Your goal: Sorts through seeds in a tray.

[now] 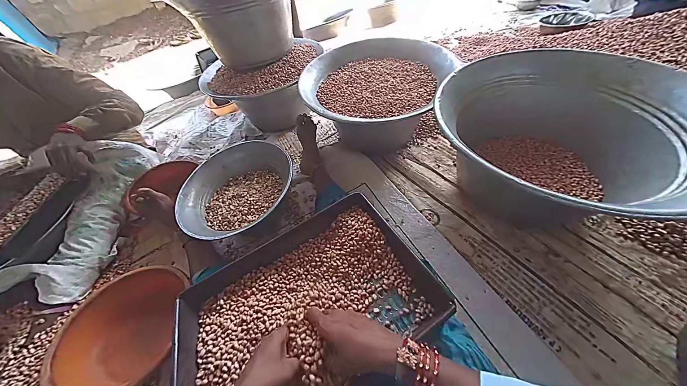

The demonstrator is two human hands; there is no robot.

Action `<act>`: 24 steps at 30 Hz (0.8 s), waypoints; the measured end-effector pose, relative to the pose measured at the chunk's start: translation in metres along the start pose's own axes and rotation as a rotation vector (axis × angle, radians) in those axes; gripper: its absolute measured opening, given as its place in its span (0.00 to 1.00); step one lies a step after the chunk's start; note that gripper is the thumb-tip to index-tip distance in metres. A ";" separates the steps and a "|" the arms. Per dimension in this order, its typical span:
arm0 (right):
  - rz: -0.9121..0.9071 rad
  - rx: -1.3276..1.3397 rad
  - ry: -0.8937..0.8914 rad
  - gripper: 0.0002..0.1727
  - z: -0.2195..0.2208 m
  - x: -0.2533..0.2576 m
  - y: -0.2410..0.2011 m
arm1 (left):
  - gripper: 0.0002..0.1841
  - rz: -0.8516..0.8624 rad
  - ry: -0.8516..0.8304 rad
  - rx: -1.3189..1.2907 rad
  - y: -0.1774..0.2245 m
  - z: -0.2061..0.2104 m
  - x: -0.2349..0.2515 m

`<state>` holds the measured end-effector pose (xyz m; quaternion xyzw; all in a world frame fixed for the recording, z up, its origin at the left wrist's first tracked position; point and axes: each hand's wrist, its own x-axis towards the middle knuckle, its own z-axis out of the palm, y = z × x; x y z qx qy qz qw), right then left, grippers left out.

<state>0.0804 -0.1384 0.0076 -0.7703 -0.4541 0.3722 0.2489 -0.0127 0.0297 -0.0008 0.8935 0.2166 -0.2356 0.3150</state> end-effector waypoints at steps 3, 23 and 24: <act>-0.202 0.181 0.140 0.28 -0.019 0.008 0.010 | 0.29 0.113 0.201 -0.446 -0.012 -0.009 -0.016; 0.089 -0.339 0.206 0.14 -0.056 0.029 0.058 | 0.11 0.367 0.468 0.271 0.035 0.000 0.010; 0.082 -0.277 0.239 0.15 -0.059 0.028 0.058 | 0.11 0.376 0.442 0.306 0.043 0.002 0.015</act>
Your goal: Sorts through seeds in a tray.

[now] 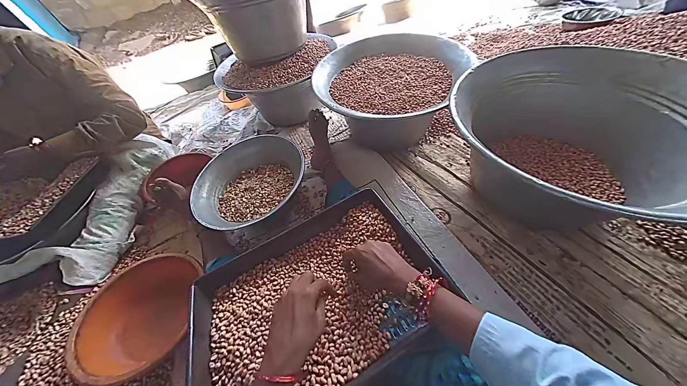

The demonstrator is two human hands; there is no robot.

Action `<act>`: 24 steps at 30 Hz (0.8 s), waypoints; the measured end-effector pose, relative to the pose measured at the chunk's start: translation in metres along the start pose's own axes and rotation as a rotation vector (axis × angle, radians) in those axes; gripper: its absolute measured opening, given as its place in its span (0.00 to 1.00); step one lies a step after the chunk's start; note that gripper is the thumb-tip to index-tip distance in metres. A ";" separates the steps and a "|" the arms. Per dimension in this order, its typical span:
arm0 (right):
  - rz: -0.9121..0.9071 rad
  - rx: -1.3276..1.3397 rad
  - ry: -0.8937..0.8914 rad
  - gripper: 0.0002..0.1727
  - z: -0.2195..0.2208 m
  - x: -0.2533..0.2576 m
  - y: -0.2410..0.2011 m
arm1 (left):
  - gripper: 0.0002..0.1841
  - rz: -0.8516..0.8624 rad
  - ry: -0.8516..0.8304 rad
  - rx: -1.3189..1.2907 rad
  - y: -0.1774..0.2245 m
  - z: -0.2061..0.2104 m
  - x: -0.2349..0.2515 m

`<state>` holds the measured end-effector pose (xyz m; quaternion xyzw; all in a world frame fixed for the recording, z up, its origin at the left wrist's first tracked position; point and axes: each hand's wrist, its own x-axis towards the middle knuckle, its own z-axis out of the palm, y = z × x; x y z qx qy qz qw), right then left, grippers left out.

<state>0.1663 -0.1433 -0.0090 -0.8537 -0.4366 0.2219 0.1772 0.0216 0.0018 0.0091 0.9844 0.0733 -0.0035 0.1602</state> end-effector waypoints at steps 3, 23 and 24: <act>0.006 0.278 0.173 0.16 -0.006 -0.004 0.004 | 0.12 -0.005 -0.110 0.084 0.016 0.006 0.018; -0.046 -0.035 -0.096 0.12 0.031 -0.025 -0.036 | 0.10 0.011 -0.098 -0.075 -0.006 0.026 -0.037; -0.042 -0.031 -0.100 0.12 0.031 -0.025 -0.035 | 0.10 0.016 -0.093 -0.062 -0.004 0.028 -0.037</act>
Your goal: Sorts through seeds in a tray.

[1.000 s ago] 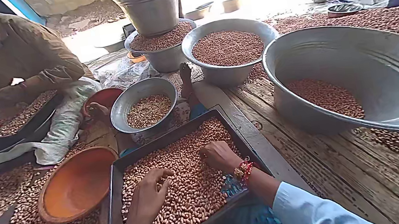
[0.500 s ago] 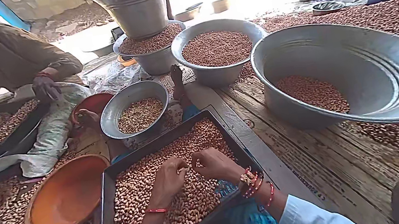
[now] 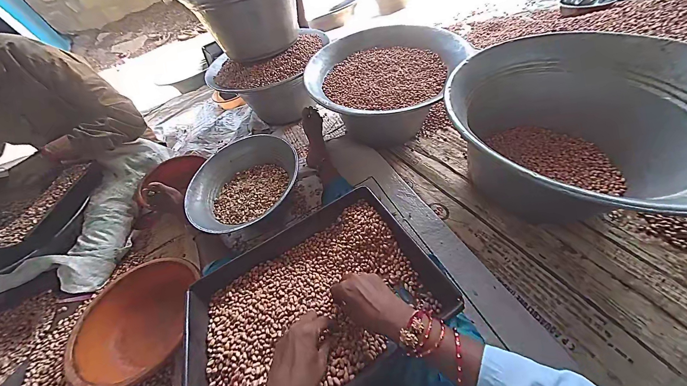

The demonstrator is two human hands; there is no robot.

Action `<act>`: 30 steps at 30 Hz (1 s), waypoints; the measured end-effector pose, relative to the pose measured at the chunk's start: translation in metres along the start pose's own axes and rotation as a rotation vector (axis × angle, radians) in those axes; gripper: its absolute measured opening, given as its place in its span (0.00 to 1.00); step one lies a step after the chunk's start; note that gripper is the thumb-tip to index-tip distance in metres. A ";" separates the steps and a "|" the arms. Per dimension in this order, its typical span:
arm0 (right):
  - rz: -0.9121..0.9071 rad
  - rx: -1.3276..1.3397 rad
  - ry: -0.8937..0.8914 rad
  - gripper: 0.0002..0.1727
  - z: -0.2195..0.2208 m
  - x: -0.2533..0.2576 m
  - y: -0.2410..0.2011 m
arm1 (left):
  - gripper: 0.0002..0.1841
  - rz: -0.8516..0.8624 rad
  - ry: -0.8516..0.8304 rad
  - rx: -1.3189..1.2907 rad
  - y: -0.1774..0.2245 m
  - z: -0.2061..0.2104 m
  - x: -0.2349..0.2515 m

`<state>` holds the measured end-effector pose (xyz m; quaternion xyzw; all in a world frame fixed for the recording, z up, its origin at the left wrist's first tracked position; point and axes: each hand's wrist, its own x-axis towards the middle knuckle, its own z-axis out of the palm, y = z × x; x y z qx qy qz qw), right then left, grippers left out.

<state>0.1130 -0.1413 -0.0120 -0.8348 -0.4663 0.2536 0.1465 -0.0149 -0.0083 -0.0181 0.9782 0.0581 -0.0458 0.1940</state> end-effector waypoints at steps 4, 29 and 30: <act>0.021 0.077 -0.026 0.13 -0.001 0.001 0.008 | 0.10 -0.002 -0.056 -0.073 0.001 -0.001 0.005; -0.041 0.154 0.016 0.11 0.002 -0.030 0.005 | 0.07 -0.172 0.226 -0.653 -0.059 -0.050 0.036; -0.039 0.149 0.016 0.11 0.003 -0.029 0.003 | 0.12 -0.139 0.276 -0.866 -0.066 -0.052 0.027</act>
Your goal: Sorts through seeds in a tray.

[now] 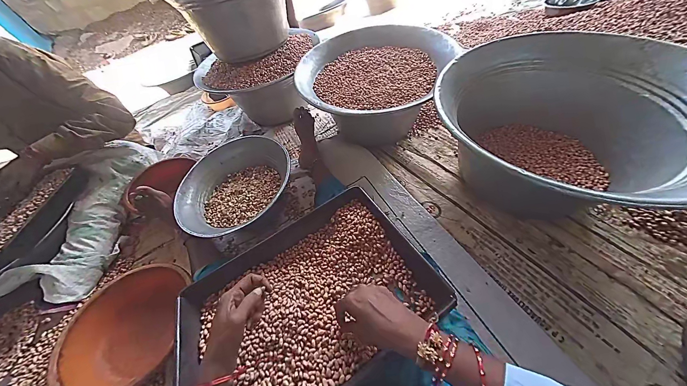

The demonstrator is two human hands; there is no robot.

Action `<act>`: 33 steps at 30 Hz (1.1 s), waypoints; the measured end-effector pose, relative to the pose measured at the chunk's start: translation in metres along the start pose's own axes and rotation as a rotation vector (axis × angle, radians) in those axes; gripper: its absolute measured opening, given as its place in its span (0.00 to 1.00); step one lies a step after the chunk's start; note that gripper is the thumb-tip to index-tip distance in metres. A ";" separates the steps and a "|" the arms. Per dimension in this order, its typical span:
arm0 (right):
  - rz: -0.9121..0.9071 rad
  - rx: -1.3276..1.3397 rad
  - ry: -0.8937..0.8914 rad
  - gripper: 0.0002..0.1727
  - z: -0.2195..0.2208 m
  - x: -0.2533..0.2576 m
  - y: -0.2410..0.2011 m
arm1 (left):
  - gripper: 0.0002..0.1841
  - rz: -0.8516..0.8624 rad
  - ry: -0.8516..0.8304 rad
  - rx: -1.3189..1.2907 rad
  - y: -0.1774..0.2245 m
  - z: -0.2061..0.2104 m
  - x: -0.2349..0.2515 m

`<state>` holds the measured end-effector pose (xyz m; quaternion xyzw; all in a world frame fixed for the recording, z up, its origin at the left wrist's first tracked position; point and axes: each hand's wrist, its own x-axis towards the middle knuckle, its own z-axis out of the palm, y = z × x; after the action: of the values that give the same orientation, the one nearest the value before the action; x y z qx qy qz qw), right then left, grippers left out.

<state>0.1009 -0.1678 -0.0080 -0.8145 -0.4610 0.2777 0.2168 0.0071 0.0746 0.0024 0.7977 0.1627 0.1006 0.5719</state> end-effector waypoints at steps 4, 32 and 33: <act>-0.016 -0.025 0.003 0.11 -0.002 0.000 -0.002 | 0.19 0.005 -0.064 -0.127 -0.007 -0.026 -0.039; 0.009 -0.096 -0.137 0.13 0.002 -0.008 -0.010 | 0.09 0.041 0.047 0.693 0.025 -0.051 -0.132; 0.015 -0.100 -0.148 0.13 0.001 -0.008 -0.011 | 0.09 0.002 0.059 0.766 0.020 -0.049 -0.130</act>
<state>0.0901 -0.1691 -0.0003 -0.8049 -0.4830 0.3154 0.1392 -0.1277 0.0625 0.0406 0.9505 0.2045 0.0561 0.2274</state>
